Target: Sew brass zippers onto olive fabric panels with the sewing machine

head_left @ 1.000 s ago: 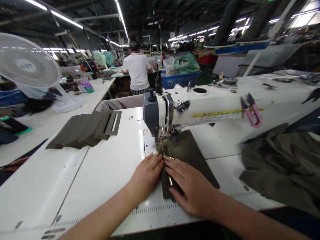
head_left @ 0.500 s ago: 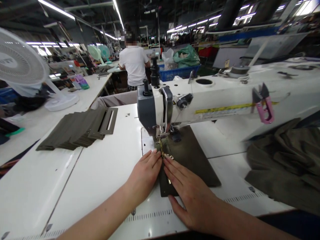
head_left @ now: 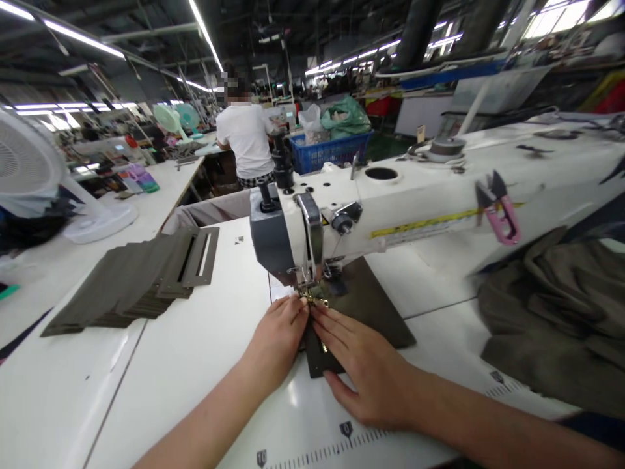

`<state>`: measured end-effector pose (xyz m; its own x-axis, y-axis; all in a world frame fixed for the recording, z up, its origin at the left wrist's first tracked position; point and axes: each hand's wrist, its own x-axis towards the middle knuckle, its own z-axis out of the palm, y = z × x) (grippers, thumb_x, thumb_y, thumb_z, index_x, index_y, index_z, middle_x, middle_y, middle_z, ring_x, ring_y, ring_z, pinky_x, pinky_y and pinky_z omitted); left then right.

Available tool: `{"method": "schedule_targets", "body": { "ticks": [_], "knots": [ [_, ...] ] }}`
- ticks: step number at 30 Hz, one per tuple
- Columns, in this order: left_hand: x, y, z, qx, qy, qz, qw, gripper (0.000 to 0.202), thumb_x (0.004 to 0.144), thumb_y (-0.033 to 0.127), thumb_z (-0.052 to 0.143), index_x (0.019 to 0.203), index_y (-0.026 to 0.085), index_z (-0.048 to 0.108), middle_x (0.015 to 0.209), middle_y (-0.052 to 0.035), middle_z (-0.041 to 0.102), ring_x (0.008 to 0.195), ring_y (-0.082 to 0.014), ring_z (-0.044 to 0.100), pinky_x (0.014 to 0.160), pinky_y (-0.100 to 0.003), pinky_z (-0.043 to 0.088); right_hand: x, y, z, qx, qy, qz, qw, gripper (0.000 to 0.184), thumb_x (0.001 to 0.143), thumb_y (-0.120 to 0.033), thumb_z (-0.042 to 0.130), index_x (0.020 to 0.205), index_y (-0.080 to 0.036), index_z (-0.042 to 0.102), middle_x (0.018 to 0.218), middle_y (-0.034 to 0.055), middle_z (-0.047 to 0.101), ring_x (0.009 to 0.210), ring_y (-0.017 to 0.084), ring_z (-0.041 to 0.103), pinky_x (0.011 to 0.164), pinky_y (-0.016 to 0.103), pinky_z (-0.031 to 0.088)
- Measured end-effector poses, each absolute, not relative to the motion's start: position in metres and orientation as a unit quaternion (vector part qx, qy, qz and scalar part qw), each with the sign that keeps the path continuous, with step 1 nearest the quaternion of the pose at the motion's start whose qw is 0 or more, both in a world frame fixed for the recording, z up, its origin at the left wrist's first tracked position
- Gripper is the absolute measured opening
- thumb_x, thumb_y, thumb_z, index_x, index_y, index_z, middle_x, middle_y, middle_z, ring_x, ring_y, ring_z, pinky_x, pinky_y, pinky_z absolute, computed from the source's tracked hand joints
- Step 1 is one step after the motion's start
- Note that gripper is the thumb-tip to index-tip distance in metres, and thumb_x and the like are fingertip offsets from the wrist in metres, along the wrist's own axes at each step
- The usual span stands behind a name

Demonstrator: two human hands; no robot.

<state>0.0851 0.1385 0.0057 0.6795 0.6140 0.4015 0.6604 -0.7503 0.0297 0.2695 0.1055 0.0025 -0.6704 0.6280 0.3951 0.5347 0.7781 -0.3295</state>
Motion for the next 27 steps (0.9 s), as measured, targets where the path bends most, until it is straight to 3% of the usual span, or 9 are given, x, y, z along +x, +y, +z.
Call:
{"method": "schedule_targets", "body": {
  "ticks": [4, 8, 12, 16, 24, 27],
  "knots": [
    [0.085, 0.139, 0.009, -0.91, -0.364, -0.194, 0.034, 0.024, 0.081, 0.01, 0.042, 0.103, 0.011, 0.053, 0.099, -0.0139, 0.059, 0.098, -0.0255, 0.056, 0.084, -0.042, 0.05, 0.268, 0.126, 0.007, -0.389, -0.876, 0.068, 0.276, 0.032, 0.08, -0.024, 0.051, 0.108, -0.01, 0.058, 0.113, 0.0149, 0.058, 0.105, 0.025, 0.051, 0.091, 0.042, 0.043],
    [0.087, 0.13, 0.016, -0.908, -0.389, -0.157, 0.016, 0.034, 0.075, 0.006, 0.044, 0.108, 0.011, 0.05, 0.105, -0.0148, 0.057, 0.104, -0.0253, 0.053, 0.092, -0.046, 0.043, 0.261, 0.158, 0.003, -0.453, -0.86, -0.008, 0.235, 0.016, 0.083, -0.022, 0.051, 0.091, -0.015, 0.063, 0.095, 0.0129, 0.062, 0.091, 0.026, 0.055, 0.078, 0.04, 0.044],
    [0.09, 0.119, 0.014, -0.905, -0.405, -0.125, 0.044, 0.041, 0.076, 0.004, 0.044, 0.117, 0.011, 0.047, 0.11, -0.0162, 0.054, 0.107, -0.0259, 0.052, 0.096, -0.049, 0.038, 0.256, 0.177, -0.004, -0.459, -0.862, 0.0, 0.215, 0.019, 0.086, -0.017, 0.044, 0.08, -0.015, 0.063, 0.082, 0.0084, 0.065, 0.079, 0.02, 0.059, 0.074, 0.031, 0.043],
    [0.093, 0.115, 0.011, -0.901, -0.411, -0.126, 0.055, 0.031, 0.082, 0.008, 0.045, 0.112, 0.01, 0.053, 0.112, -0.0171, 0.054, 0.105, -0.0268, 0.052, 0.088, -0.045, 0.045, 0.255, 0.176, -0.006, -0.519, -0.828, 0.019, 0.21, 0.019, 0.081, -0.031, 0.053, 0.079, -0.014, 0.062, 0.079, 0.0082, 0.066, 0.075, 0.021, 0.061, 0.067, 0.028, 0.043],
    [0.094, 0.12, 0.012, -0.911, -0.392, -0.113, 0.056, 0.029, 0.081, 0.008, 0.046, 0.109, 0.008, 0.056, 0.107, -0.017, 0.057, 0.101, -0.0278, 0.054, 0.088, -0.046, 0.044, 0.238, 0.187, -0.005, -0.625, -0.759, 0.035, 0.177, 0.03, 0.085, -0.028, 0.039, 0.076, -0.015, 0.065, 0.072, 0.0114, 0.067, 0.07, 0.026, 0.063, 0.061, 0.034, 0.045],
    [0.09, 0.119, 0.007, -0.906, -0.394, -0.147, 0.049, 0.03, 0.081, 0.007, 0.045, 0.109, 0.007, 0.055, 0.106, -0.0165, 0.057, 0.101, -0.0273, 0.054, 0.089, -0.047, 0.045, 0.243, 0.173, 0.0, -0.603, -0.778, 0.027, 0.176, 0.029, 0.087, -0.026, 0.039, 0.084, -0.013, 0.065, 0.085, 0.0133, 0.067, 0.082, 0.026, 0.062, 0.071, 0.037, 0.047]
  ]
}}
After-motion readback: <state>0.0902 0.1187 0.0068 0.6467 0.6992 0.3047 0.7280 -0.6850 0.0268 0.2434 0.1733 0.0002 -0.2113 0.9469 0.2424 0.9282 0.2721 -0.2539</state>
